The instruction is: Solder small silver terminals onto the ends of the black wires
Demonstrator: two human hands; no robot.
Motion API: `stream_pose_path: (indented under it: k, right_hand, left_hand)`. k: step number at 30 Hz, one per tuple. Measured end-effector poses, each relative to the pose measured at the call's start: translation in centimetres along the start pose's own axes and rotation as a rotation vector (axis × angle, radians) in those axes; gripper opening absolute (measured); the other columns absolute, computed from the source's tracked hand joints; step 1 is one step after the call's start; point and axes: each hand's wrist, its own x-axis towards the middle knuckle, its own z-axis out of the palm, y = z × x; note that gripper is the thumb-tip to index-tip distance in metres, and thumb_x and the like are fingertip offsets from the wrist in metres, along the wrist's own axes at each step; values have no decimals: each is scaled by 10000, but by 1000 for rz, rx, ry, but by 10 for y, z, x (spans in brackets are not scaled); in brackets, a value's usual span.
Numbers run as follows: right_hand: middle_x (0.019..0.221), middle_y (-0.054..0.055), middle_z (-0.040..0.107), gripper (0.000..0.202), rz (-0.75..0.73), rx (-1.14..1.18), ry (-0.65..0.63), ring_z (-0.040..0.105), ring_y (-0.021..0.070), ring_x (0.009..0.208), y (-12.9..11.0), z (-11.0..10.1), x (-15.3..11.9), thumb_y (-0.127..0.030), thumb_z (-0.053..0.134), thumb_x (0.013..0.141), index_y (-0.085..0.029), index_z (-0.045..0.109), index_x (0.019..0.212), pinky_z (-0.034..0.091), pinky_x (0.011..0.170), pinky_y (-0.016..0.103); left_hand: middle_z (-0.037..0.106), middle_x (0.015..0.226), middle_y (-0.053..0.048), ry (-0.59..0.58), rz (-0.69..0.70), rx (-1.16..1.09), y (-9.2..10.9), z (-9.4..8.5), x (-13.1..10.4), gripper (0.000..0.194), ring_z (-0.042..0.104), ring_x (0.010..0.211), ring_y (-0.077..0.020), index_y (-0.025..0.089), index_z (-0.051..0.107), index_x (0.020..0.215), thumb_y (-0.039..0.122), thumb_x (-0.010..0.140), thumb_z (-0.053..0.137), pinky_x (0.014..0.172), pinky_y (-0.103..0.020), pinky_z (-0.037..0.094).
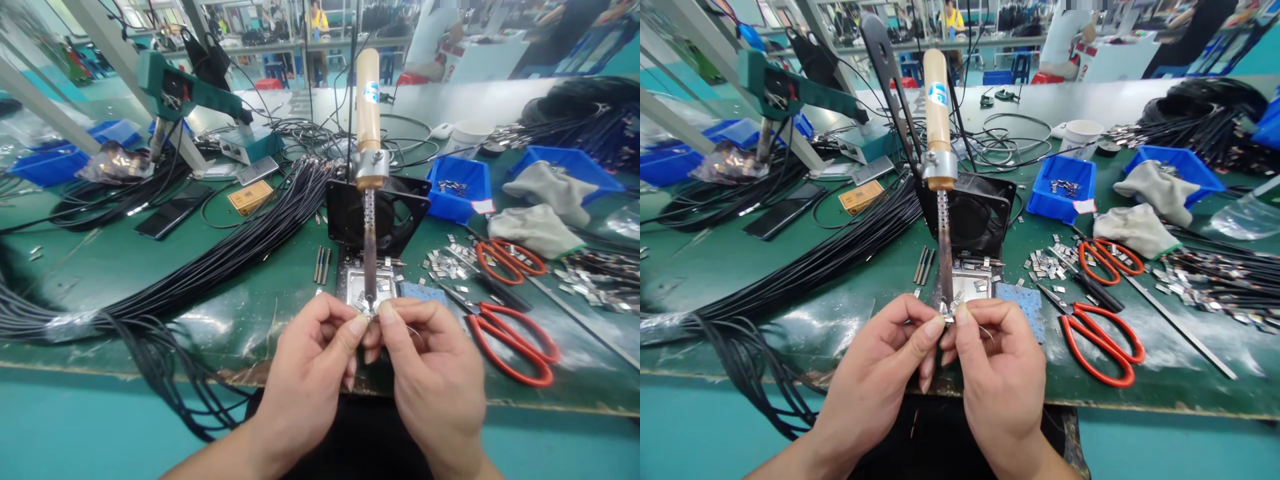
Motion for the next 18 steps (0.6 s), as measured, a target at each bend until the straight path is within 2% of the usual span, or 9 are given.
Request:
stream_pose_path:
  k: [18]
  right_hand:
    - [783,8,718,136,16,6,7,727,124,580,0,1,1,-241,733,921,-194,649,824,634,499,227]
  left_hand:
    - [600,590,69,9,1,10,2,-1,0,197,481,496,-55,180,631,822,287,984,663,477,-132,414]
